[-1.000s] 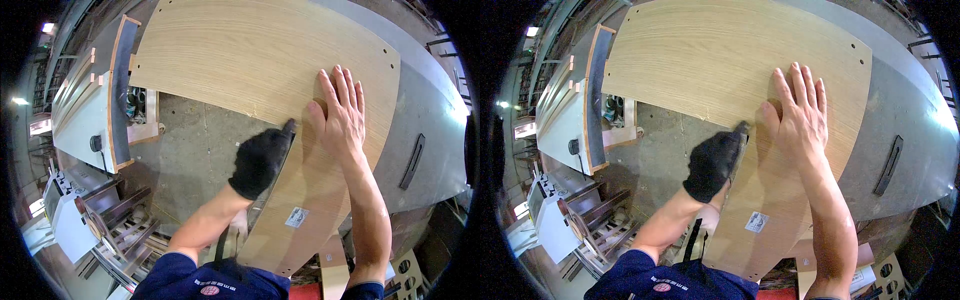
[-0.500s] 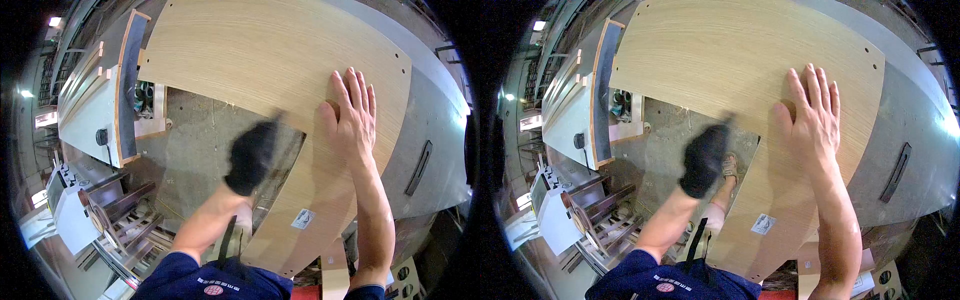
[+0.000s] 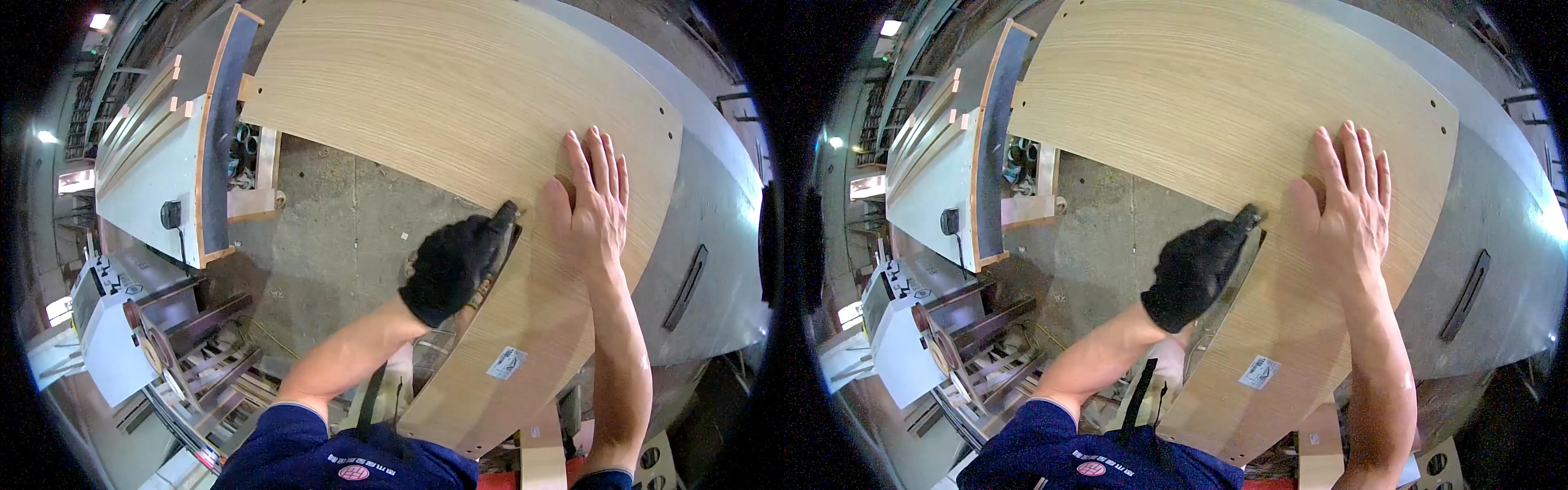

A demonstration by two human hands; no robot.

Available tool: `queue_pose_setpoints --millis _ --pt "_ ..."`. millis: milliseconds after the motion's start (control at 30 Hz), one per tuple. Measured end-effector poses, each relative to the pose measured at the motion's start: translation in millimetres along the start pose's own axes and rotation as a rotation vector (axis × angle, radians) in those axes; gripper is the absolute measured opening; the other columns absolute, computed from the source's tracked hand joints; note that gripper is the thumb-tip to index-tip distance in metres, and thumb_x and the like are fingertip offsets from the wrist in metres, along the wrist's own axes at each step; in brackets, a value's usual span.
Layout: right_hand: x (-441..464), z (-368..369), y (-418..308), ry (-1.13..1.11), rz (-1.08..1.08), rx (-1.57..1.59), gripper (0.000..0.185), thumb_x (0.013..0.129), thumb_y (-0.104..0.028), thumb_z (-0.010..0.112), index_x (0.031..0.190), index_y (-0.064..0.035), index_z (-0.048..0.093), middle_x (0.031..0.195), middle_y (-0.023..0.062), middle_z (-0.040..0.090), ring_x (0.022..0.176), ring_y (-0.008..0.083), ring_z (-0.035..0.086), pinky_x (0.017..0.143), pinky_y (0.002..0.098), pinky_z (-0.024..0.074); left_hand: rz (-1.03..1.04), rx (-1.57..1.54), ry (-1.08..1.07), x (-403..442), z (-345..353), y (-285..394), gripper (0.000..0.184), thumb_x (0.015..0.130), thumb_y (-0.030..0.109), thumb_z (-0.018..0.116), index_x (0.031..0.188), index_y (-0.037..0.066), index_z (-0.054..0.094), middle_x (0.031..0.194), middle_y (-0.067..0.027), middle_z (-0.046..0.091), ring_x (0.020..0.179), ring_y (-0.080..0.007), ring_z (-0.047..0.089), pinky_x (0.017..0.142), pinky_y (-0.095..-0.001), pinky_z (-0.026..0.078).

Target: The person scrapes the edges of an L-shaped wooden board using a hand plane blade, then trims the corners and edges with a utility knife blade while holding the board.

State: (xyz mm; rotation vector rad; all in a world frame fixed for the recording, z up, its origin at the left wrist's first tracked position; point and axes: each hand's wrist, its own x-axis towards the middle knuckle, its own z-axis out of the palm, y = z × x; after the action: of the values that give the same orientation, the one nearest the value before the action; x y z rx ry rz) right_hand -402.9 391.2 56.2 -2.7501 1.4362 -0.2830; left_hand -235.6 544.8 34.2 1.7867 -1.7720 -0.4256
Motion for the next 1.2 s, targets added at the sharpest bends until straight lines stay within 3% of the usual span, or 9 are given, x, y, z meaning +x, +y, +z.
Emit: queue_pose_setpoints --millis 133,200,233,367,600,767,867,1067,1200 --pt "0.1 2.6 0.3 0.011 -0.002 0.003 0.057 0.099 -0.037 0.052 0.153 -0.0198 0.046 0.162 0.0106 0.036 0.153 0.0270 0.026 0.128 0.0451 0.0151 -0.088 -0.026 0.432 -15.2 -39.4 -119.9 0.039 0.098 0.005 0.056 0.137 0.005 0.062 0.112 -0.0190 0.071 0.097 -0.0321 0.071 0.080 -0.0391 0.056" --pt "0.3 1.2 0.3 0.028 -0.008 0.008 0.057 0.098 -0.035 0.055 0.152 -0.0174 0.047 0.161 0.0120 0.038 0.152 0.0281 0.029 0.127 0.0455 0.0174 -0.450 0.298 0.476 -24.6 -104.7 -180.5 0.025 0.103 0.008 0.052 0.120 0.003 0.069 0.092 -0.0096 0.073 0.073 -0.0207 0.066 0.067 -0.0353 0.054" --pt "0.1 1.7 2.0 0.037 -0.024 0.073 0.057 0.097 -0.034 0.058 0.150 -0.0154 0.049 0.160 0.0130 0.039 0.152 0.0290 0.030 0.127 0.0459 0.0187 -0.478 0.406 0.506 -34.9 -123.7 -202.1 0.026 0.103 0.008 0.052 0.123 0.003 0.068 0.099 -0.0109 0.074 0.079 -0.0206 0.068 0.070 -0.0345 0.055" --pt "-7.8 -10.5 32.1 0.030 -0.012 0.257 0.056 0.093 -0.030 0.065 0.143 -0.0085 0.054 0.158 0.0162 0.042 0.150 0.0317 0.034 0.125 0.0469 0.0233 -0.153 0.212 0.401 -21.6 -94.2 -135.0 0.039 0.101 0.005 0.052 0.140 0.001 0.058 0.138 -0.0185 0.063 0.117 -0.0282 0.065 0.094 -0.0347 0.054" --pt "-16.5 -12.8 47.4 0.015 0.052 0.014 0.059 0.095 -0.034 0.057 0.150 -0.0138 0.049 0.159 0.0161 0.040 0.151 0.0304 0.031 0.126 0.0442 0.0206 0.133 0.077 0.020 5.6 -3.4 -27.6 0.049 0.086 0.008 0.067 0.135 0.011 0.065 0.100 -0.0143 0.071 0.089 -0.0357 0.067 0.078 -0.0438 0.055" --pt "-18.8 -14.8 45.1 0.001 0.051 0.034 0.059 0.096 -0.034 0.056 0.151 -0.0142 0.048 0.160 0.0155 0.039 0.152 0.0299 0.030 0.126 0.0439 0.0201 0.114 0.079 -0.164 14.4 6.6 -3.2 0.050 0.084 0.009 0.069 0.134 0.013 0.066 0.095 -0.0104 0.070 0.088 -0.0304 0.067 0.072 -0.0420 0.053" --pt "-19.6 -13.4 45.6 0.003 0.047 0.011 0.058 0.097 -0.035 0.056 0.151 -0.0147 0.048 0.160 0.0150 0.039 0.152 0.0296 0.030 0.127 0.0435 0.0197 0.255 0.122 0.084 13.4 14.1 -5.8 0.055 0.083 0.007 0.064 0.138 0.016 0.062 0.090 -0.0061 0.066 0.079 -0.0267 0.064 0.068 -0.0406 0.052" --pt "-19.7 -8.3 46.7 0.013 0.065 0.005 0.057 0.097 -0.035 0.055 0.150 -0.0151 0.050 0.160 0.0147 0.040 0.152 0.0296 0.030 0.127 0.0440 0.0208 0.528 -0.041 -0.319 -10.9 -15.9 -58.6 0.050 0.082 0.012 0.069 0.132 0.015 0.067 0.106 -0.0098 0.071 0.093 -0.0276 0.068 0.078 -0.0418 0.054" --pt "-19.9 -9.1 49.4 0.029 0.041 0.027 0.057 0.096 -0.035 0.058 0.149 -0.0168 0.051 0.160 0.0136 0.040 0.151 0.0300 0.031 0.126 0.0447 0.0215 0.264 -0.019 -0.065 18.9 -13.1 -13.3 0.050 0.082 0.011 0.068 0.132 0.012 0.066 0.103 -0.0100 0.072 0.091 -0.0294 0.069 0.077 -0.0428 0.054"
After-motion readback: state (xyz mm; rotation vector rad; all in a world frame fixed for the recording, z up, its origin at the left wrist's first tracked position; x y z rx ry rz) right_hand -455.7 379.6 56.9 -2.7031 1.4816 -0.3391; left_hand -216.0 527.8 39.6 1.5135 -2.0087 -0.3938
